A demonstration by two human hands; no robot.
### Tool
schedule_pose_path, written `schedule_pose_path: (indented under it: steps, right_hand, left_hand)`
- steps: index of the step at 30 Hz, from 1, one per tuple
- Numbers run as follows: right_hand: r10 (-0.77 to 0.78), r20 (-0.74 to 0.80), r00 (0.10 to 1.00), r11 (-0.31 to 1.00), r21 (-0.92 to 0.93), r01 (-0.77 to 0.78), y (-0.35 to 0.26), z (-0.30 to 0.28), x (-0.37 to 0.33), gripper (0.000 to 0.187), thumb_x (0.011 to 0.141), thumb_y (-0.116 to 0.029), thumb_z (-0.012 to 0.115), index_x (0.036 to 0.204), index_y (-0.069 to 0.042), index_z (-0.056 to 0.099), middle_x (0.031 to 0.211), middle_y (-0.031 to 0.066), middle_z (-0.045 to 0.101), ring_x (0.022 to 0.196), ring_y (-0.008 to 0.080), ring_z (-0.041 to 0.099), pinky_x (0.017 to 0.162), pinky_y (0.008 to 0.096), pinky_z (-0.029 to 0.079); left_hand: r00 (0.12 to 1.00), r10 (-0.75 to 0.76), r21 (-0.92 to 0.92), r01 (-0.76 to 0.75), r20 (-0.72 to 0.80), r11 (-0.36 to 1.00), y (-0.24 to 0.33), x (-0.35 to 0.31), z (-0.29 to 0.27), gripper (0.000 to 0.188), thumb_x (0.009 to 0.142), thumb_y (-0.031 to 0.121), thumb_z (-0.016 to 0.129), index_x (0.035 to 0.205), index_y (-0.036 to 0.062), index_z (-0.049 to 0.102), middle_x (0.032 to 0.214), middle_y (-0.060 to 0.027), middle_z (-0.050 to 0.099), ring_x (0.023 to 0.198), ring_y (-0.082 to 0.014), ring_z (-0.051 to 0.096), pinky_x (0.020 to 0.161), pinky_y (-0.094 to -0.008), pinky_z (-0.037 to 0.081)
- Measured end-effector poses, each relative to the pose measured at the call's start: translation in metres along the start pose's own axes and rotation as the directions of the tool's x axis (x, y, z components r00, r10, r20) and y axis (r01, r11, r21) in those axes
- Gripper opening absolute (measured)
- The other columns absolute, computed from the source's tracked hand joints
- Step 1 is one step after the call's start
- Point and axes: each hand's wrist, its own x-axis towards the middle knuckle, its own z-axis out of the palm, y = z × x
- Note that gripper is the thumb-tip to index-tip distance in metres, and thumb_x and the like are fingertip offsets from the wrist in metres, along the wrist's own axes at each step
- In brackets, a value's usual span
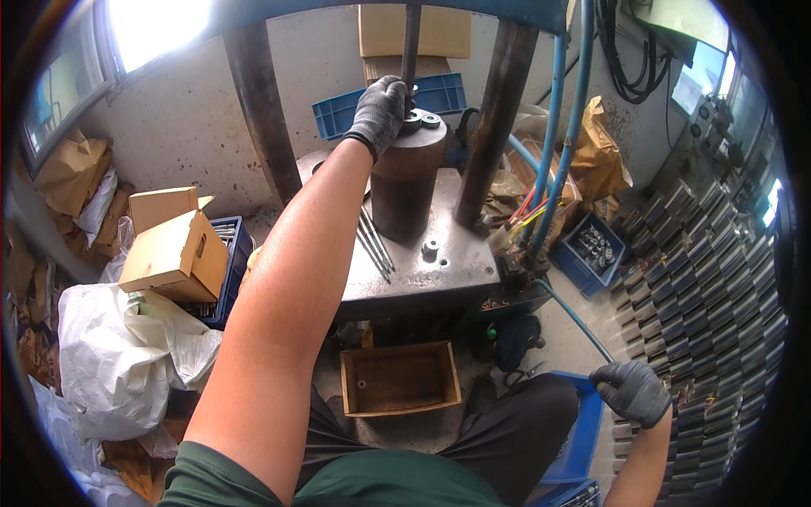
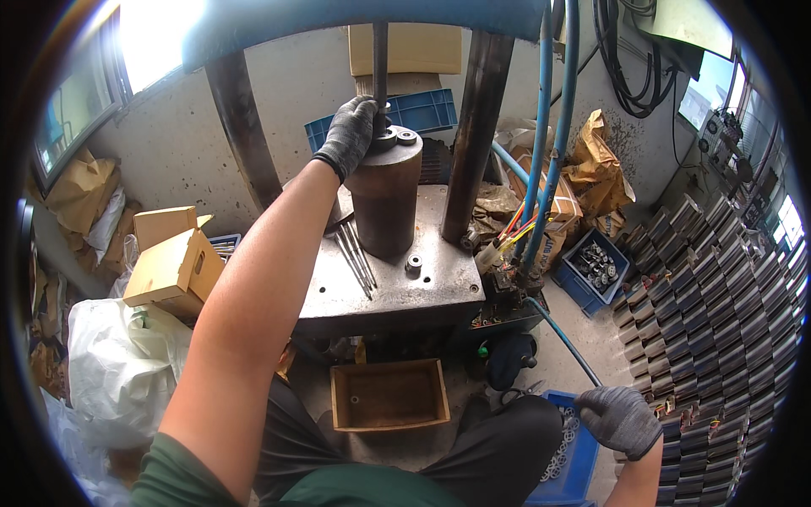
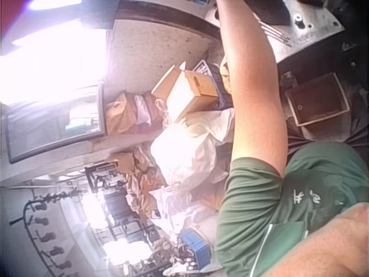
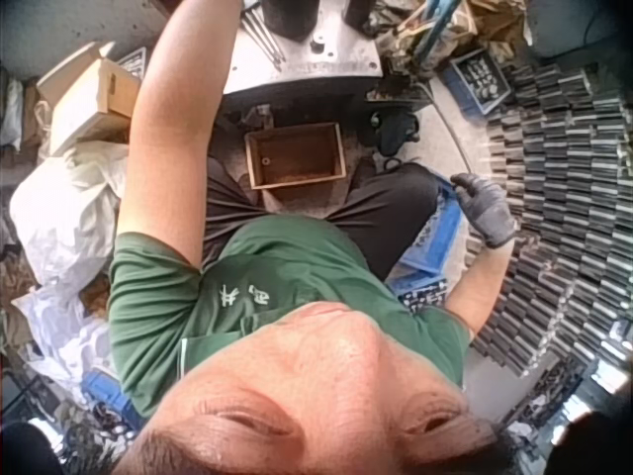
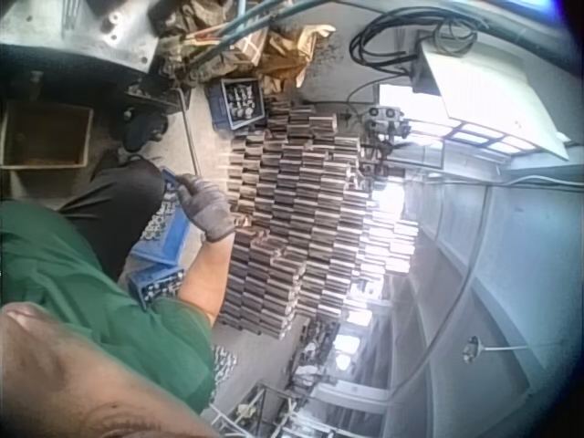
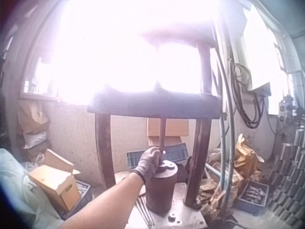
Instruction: Operates an industrial press to assemble metal rods and parts.
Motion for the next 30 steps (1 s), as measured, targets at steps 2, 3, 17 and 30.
schedule_pose_path:
  steps: [2,3,17,30]
  right_hand:
    - [0.005,-0.083,0.997,0.995,0.104,0.003,0.001,0.002,0.001,0.023,0.088,-0.009,0.074,0.109,-0.002,0.081,0.103,0.021,0.079,0.092,0.0368,0.079,0.085,0.0426,0.063]
    - [0.02,-0.115,0.993,0.99,0.138,-0.004,0.001,0.002,0.001,0.023,0.088,-0.009,0.074,0.109,-0.002,0.081,0.103,0.0213,0.079,0.092,0.0369,0.079,0.085,0.0427,0.063]
    - [-0.027,-0.281,0.959,0.992,0.107,0.059,-0.002,0.001,0.002,0.025,0.089,-0.004,0.074,0.113,-0.001,0.079,0.103,0.0206,0.078,0.094,0.0347,0.078,0.084,0.0411,0.062]
    - [-0.201,-0.881,0.428,0.975,-0.138,0.175,0.011,-0.125,0.172,0.018,0.103,-0.015,0.072,0.111,0.0,0.077,0.099,0.0202,0.078,0.086,0.0276,0.076,0.082,0.0386,0.059]
  left_hand:
    - [1.0,-0.011,0.011,0.011,-0.001,1.0,0.0,0.0,0.0,0.027,0.11,0.017,0.05,0.12,0.0013,0.07,0.092,-0.0077,0.071,0.08,-0.0156,0.07,0.075,-0.0301,0.063]
    - [1.0,-0.011,0.003,0.011,-0.004,1.0,0.0,0.0,0.0,0.027,0.11,0.017,0.05,0.119,0.0012,0.07,0.092,-0.0077,0.071,0.08,-0.0157,0.07,0.076,-0.03,0.063]
    - [0.999,0.026,0.092,-0.024,-0.022,0.996,0.0,-0.002,-0.001,0.028,0.109,0.015,0.047,0.12,0.0017,0.069,0.1,-0.0085,0.075,0.086,-0.0146,0.07,0.08,-0.0297,0.061]
    - [0.99,0.119,-0.048,-0.122,-0.07,0.991,0.003,-0.011,0.004,0.028,0.107,0.014,0.05,0.126,0.0035,0.069,0.107,-0.0091,0.075,0.093,-0.0171,0.07,0.086,-0.0307,0.059]
